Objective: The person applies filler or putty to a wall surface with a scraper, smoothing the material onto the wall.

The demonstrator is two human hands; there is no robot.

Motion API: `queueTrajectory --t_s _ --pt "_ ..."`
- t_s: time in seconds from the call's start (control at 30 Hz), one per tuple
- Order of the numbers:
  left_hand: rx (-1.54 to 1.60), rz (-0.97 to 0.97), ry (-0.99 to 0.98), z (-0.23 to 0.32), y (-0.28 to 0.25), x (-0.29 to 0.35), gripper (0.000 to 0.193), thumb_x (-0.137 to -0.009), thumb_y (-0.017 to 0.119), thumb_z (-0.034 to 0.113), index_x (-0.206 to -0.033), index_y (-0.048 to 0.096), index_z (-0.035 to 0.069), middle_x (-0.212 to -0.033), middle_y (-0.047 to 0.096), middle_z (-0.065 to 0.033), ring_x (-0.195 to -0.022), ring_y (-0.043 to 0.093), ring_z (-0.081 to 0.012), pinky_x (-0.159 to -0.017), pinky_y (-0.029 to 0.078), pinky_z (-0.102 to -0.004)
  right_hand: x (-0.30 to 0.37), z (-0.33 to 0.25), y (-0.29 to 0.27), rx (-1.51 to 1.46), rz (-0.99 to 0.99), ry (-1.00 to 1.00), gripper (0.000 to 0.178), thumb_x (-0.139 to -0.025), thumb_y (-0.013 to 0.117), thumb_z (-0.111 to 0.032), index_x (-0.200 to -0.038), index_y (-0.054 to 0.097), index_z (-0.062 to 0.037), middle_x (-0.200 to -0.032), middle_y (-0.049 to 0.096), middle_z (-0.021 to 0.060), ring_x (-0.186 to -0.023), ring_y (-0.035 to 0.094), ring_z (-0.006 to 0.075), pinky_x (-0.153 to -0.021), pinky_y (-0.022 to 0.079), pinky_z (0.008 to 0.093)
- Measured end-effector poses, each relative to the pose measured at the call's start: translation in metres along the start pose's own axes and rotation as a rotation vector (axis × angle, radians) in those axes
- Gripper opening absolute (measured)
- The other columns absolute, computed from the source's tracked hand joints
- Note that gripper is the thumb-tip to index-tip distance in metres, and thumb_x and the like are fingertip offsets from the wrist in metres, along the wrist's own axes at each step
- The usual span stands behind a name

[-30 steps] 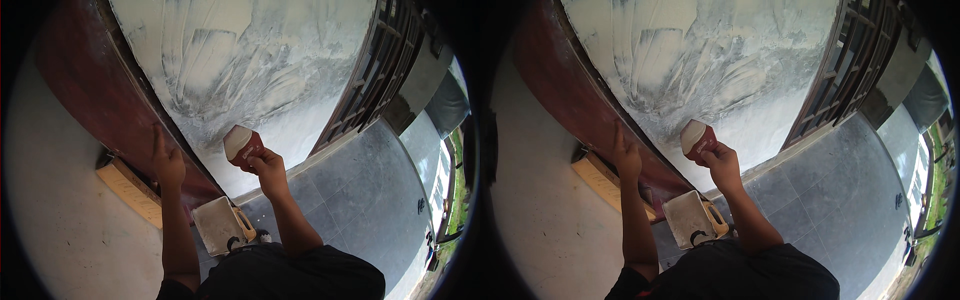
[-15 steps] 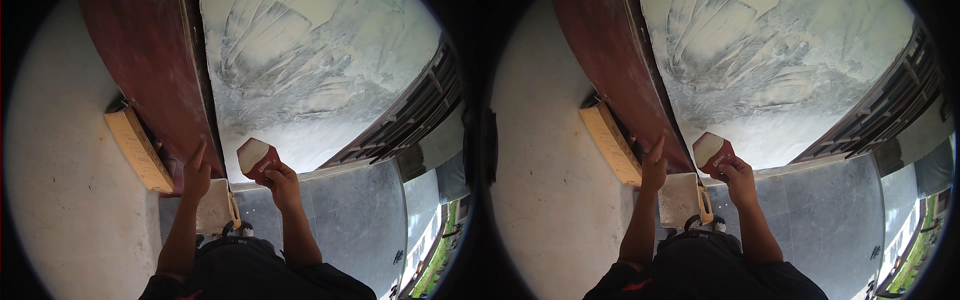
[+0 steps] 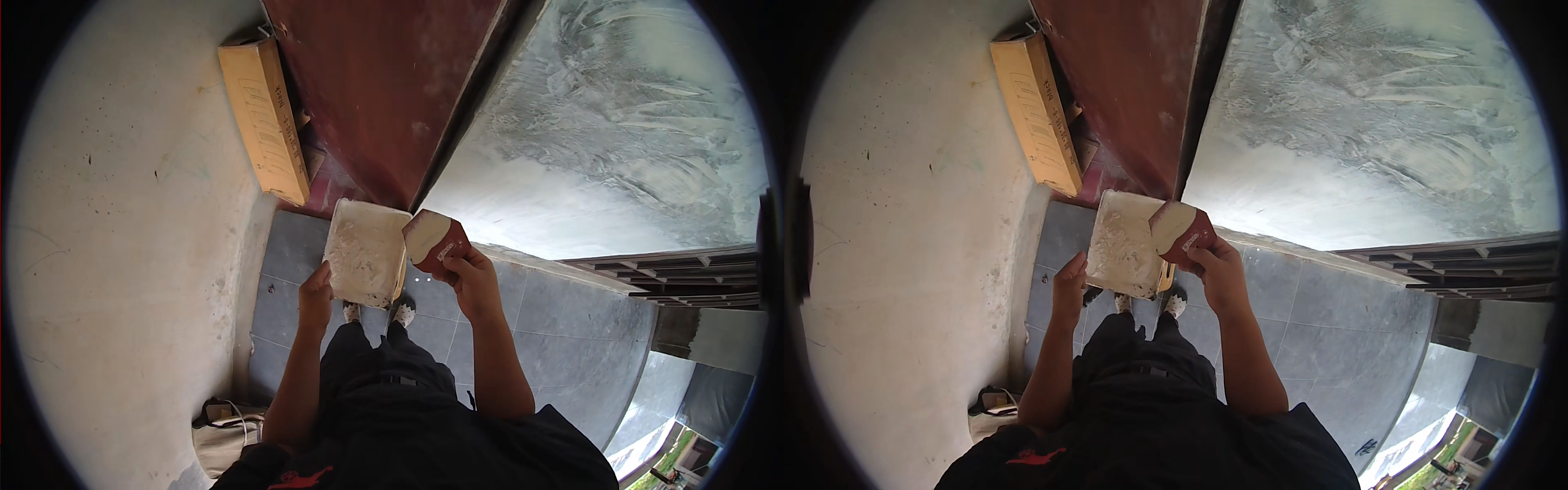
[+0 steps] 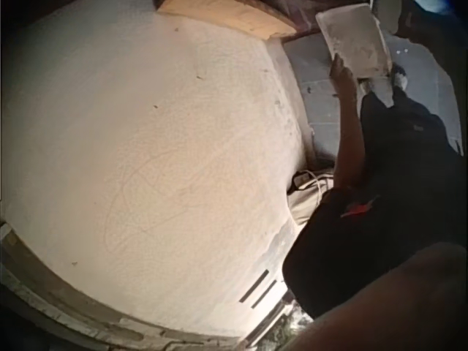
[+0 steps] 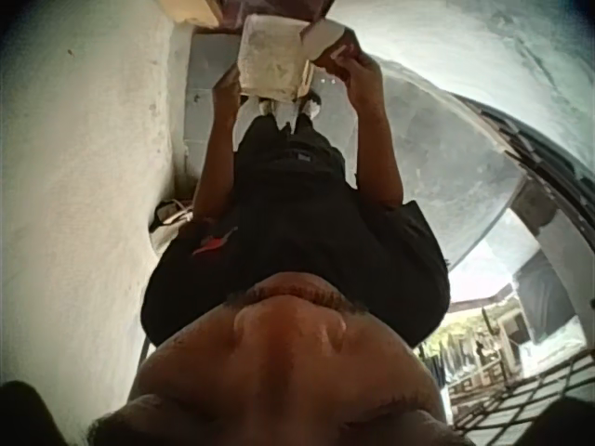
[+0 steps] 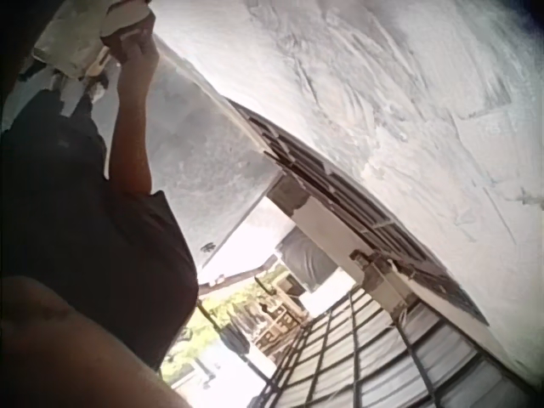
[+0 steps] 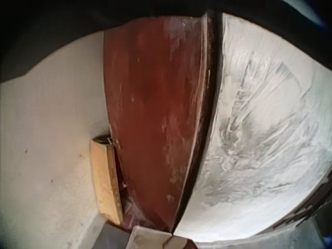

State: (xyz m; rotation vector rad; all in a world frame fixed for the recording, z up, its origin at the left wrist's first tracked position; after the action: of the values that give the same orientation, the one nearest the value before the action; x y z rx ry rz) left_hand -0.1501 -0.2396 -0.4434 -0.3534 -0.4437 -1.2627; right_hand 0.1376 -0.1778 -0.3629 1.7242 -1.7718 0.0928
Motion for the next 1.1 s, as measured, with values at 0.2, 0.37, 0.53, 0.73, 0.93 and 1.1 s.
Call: queueTrajectory --t_s 0.2,0.37,0.53,0.73,0.93,1.1 --pt "0.061 0.144 -0.081 -0.089 -0.062 -0.015 0.054 -0.086 0.043 -0.003 -0.138 0.057 -0.001 -0.108 0.067 -0.0037 -0.092 0.057 -0.0127 -0.081 0.046 -0.0239 -0.027 0.07 0.015 0.086 0.089 0.086 0.024 -0.091 0.062 -0.007 -0.114 0.065 0.0005 -0.107 0.07 0.0087 -0.088 0.067 0.0167 -0.08 0.056 0.0322" --pt "-0.17 0.112 -0.136 -0.115 -0.08 -0.028 0.034 -0.096 0.053 0.011 -0.123 0.065 -0.005 -0.078 0.052 0.0054 -0.068 0.041 -0.0065 -0.063 0.036 -0.0249 -0.057 0.161 0.005 0.232 0.225 0.115 0.022 -0.093 0.063 -0.01 -0.113 0.066 -0.001 -0.102 0.07 0.0054 -0.083 0.067 0.0145 -0.073 0.055 0.0305" --pt "-0.197 0.119 -0.327 -0.197 -0.108 -0.048 0.029 -0.098 0.054 0.016 -0.115 0.069 -0.003 -0.071 0.044 0.0051 -0.065 0.04 -0.0077 -0.061 0.035 -0.0244 -0.093 0.25 -0.017 0.808 0.369 0.143 0.022 -0.095 0.063 -0.018 -0.109 0.067 -0.0015 -0.093 0.072 0.0105 -0.079 0.069 0.0227 -0.069 0.053 0.0341" --pt "0.201 0.211 -0.535 -0.297 -0.098 -0.044 0.036 -0.099 0.057 0.018 -0.126 0.061 -0.005 -0.106 0.065 -0.0077 -0.09 0.06 -0.0122 -0.07 0.045 -0.0207 -0.141 0.27 -0.027 1.26 0.457 -0.067 0.034 -0.099 0.055 -0.032 -0.098 0.064 0.0003 -0.091 0.067 0.0279 -0.085 0.063 0.0481 -0.072 0.049 0.0508" --pt "0.355 0.239 -0.695 -0.329 -0.059 -0.033 0.046 -0.1 0.058 0.021 -0.139 0.053 -0.001 -0.137 0.057 -0.0122 -0.12 0.057 -0.0202 -0.094 0.047 -0.0282 -0.182 0.264 -0.034 1.404 0.296 -0.057 0.032 -0.1 0.054 -0.03 -0.095 0.064 -0.0003 -0.089 0.068 0.0259 -0.086 0.065 0.0466 -0.073 0.05 0.0524" --pt "0.332 0.194 -0.7 -0.336 -0.045 -0.033 0.045 -0.1 0.057 0.021 -0.139 0.053 -0.001 -0.14 0.056 -0.0117 -0.123 0.056 -0.021 -0.097 0.045 -0.0289 -0.207 0.266 -0.029 1.446 0.267 -0.102 0.019 -0.098 0.053 -0.019 -0.098 0.063 -0.0028 -0.096 0.069 0.0234 -0.09 0.066 0.0453 -0.076 0.051 0.0536"
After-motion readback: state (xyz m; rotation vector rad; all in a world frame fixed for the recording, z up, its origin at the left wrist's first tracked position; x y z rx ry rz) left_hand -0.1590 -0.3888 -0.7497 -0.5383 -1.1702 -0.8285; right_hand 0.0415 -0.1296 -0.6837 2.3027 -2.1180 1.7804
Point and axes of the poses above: each hand's wrist, its own x-axis away from the middle knuckle, its own y-axis out of the palm, z = x × y, the point moved 3 cm from there along -x, towards the middle knuckle
